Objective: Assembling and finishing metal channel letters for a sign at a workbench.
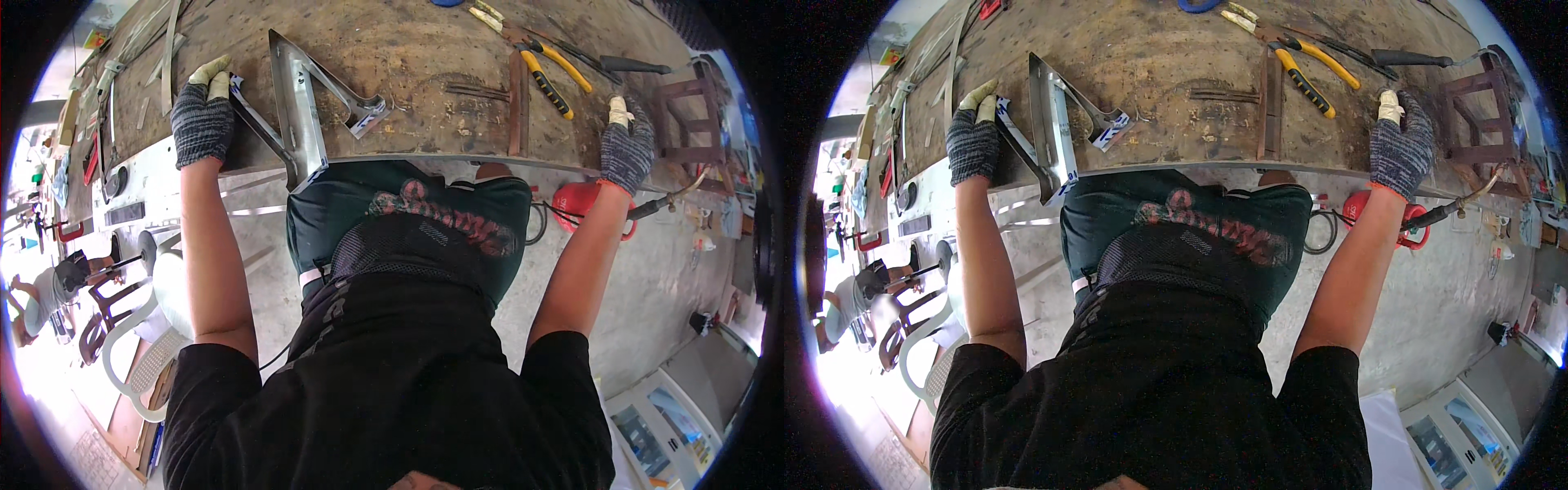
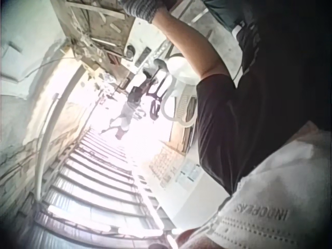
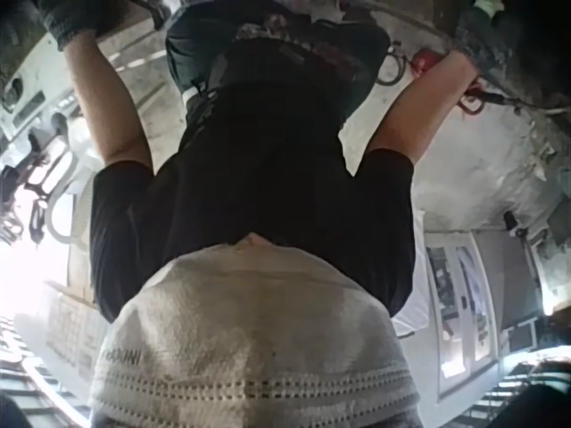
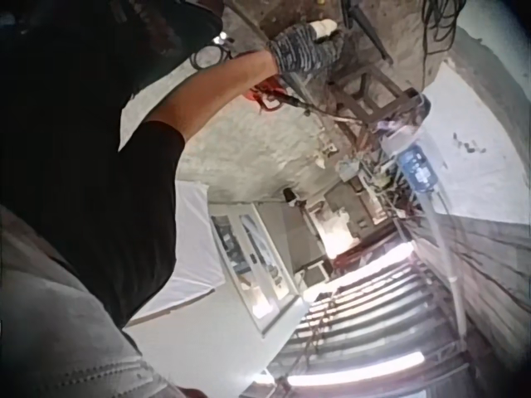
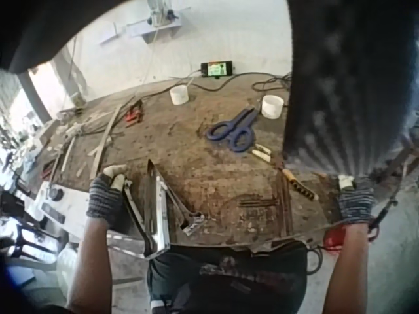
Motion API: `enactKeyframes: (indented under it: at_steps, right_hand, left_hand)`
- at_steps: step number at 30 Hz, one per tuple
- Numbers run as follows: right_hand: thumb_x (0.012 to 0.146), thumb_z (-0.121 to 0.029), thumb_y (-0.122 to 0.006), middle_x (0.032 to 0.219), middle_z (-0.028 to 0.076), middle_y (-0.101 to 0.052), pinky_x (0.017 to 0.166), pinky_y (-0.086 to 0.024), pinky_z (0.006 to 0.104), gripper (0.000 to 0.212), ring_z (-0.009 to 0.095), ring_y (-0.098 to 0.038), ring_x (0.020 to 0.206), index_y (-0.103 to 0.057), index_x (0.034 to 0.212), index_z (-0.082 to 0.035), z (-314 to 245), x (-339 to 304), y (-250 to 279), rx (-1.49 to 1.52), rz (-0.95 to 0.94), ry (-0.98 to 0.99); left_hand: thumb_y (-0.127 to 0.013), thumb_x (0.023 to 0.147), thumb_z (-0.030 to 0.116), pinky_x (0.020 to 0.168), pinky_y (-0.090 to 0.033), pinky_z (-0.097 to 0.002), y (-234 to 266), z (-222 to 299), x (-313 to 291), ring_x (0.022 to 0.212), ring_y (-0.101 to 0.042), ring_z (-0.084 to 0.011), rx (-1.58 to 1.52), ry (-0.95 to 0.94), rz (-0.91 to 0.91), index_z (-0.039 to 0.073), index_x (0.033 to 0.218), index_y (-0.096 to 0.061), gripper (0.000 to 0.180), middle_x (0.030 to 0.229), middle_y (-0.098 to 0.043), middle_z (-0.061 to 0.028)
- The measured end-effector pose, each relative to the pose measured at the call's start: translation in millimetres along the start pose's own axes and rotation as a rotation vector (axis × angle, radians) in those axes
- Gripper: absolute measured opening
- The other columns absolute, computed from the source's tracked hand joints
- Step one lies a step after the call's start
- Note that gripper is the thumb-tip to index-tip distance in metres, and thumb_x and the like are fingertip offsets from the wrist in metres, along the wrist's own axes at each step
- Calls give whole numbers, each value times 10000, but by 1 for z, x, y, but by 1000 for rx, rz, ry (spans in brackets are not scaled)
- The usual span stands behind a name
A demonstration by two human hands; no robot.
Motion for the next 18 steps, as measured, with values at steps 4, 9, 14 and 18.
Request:
enactKeyframes:
  at_steps: [4, 9, 14, 18]
  right_hand:
    - [947, -391, -738, 1154, 184, -738, 960, -529, 417, 407, 308, -708, 1076, -746, 1195, -68, 1, 0, 1, -18, 10, 13]
    - [956, -375, -720, 1119, 197, -742, 955, -525, 422, 397, 338, -701, 1074, -743, 1165, -38, -1, -4, 5, -76, 11, 84]
    - [961, -309, -729, 1154, 197, -734, 1012, -507, 425, 359, 321, -688, 1100, -731, 1162, -12, -20, -3, 16, 107, 122, 93]
    - [950, -259, -743, 1134, 170, -741, 1021, -505, 417, 309, 305, -690, 1090, -736, 1168, -41, -74, 2, 17, 41, 5, 213]
  left_hand:
    - [-633, 1016, 211, 991, -513, -348, -1, -8, 3, 1077, -707, -243, -77, -19, 40, 104, 1218, -744, 254, 1143, -752, -142]
    - [-646, 1003, 186, 948, -529, -341, 8, 9, -10, 995, -709, -233, -102, -130, 163, 71, 1244, -720, 276, 1128, -742, -150]
    - [-662, 978, 114, 898, -548, -356, 2, 46, -29, 971, -693, -255, -425, -177, -18, 5, 1281, -661, 322, 1175, -688, -177]
    - [-670, 962, 251, 1112, -424, -491, -2, 76, -30, 1267, -555, -450, -141, -399, -53, 36, 1326, -650, 424, 1357, -597, -279]
Point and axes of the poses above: each hand's wrist, its own x-axis towards the middle knuckle, its own y-axis out of the back of the hand, z = x × y, the point moved 5 cm from there along x, towards the middle knuckle
